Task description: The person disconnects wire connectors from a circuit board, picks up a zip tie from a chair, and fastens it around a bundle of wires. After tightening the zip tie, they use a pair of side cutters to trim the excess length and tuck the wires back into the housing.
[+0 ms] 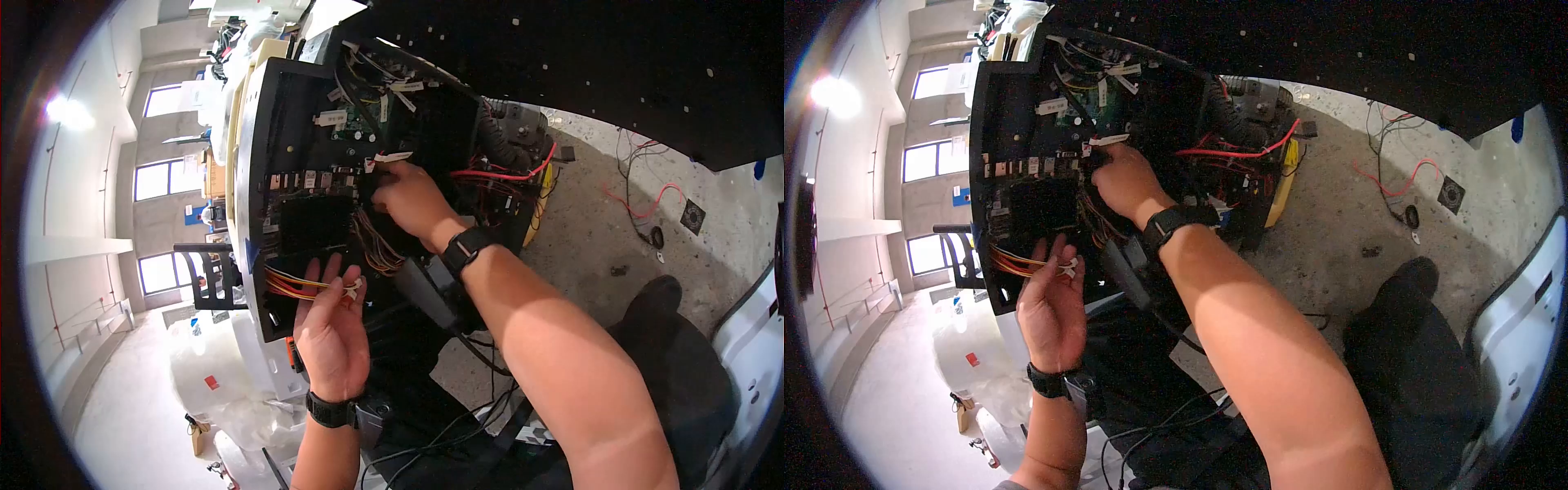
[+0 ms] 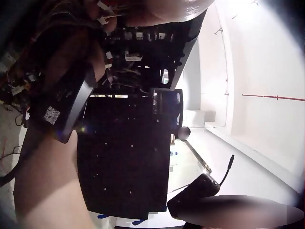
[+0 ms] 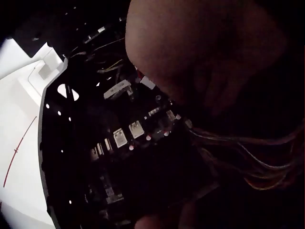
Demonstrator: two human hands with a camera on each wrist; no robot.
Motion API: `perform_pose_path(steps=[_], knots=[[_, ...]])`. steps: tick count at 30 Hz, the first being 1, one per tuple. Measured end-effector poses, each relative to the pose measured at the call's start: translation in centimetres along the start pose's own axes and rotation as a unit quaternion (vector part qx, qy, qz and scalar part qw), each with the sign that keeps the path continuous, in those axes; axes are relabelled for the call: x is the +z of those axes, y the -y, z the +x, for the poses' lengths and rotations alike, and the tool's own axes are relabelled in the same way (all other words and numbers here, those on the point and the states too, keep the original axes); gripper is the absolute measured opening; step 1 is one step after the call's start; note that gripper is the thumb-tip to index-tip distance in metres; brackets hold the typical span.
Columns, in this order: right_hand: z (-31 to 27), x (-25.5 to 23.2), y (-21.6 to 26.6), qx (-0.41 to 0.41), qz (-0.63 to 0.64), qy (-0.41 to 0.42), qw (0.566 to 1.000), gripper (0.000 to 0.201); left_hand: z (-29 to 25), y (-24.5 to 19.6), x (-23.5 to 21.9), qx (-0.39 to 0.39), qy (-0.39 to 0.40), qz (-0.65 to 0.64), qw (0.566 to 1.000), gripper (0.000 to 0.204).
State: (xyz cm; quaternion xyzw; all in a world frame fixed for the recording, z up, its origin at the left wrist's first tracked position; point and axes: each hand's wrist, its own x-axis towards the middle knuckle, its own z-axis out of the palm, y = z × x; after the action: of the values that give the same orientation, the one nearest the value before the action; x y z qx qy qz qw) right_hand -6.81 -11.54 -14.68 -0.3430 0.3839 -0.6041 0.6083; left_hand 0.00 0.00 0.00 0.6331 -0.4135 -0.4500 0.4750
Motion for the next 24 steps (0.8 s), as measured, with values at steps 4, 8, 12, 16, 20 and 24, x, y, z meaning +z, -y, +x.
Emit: perform_pose_path(steps=[4,8,12,16,20,24], knots=[[-0.4,-0.3,0.8,0.057,0.200,0.007,0.978,0.034,0.1,0.4,0.1,0.013,-0.009,-0.010,1.000,0.049],[-0.9,-1.2,2.6,0.150,0.282,0.041,0.947,0.031,0.8,1.2,-0.5,0.010,-0.003,-0.036,0.999,0.065],[-1.5,-0.9,2.8,0.144,0.223,0.038,0.963,0.035,1.0,1.7,-0.5,-0.006,-0.020,-0.047,0.999,0.051],[-0.9,-0.5,2.1,0.069,0.154,-0.014,0.986,0.029,1.7,2.3,-0.8,-0.007,-0.014,-0.057,0.998,0.061],[-0.8,-0.7,2.5,0.047,0.082,-0.007,0.996,0.032,1.9,2.7,-1.1,0.007,0.014,-0.057,0.998,0.070],[-0.4,0.3,1.4,-0.029,-0.039,-0.066,0.997,0.030,1.8,2.7,-1.3,0.007,0.017,-0.066,0.998,0.070]])
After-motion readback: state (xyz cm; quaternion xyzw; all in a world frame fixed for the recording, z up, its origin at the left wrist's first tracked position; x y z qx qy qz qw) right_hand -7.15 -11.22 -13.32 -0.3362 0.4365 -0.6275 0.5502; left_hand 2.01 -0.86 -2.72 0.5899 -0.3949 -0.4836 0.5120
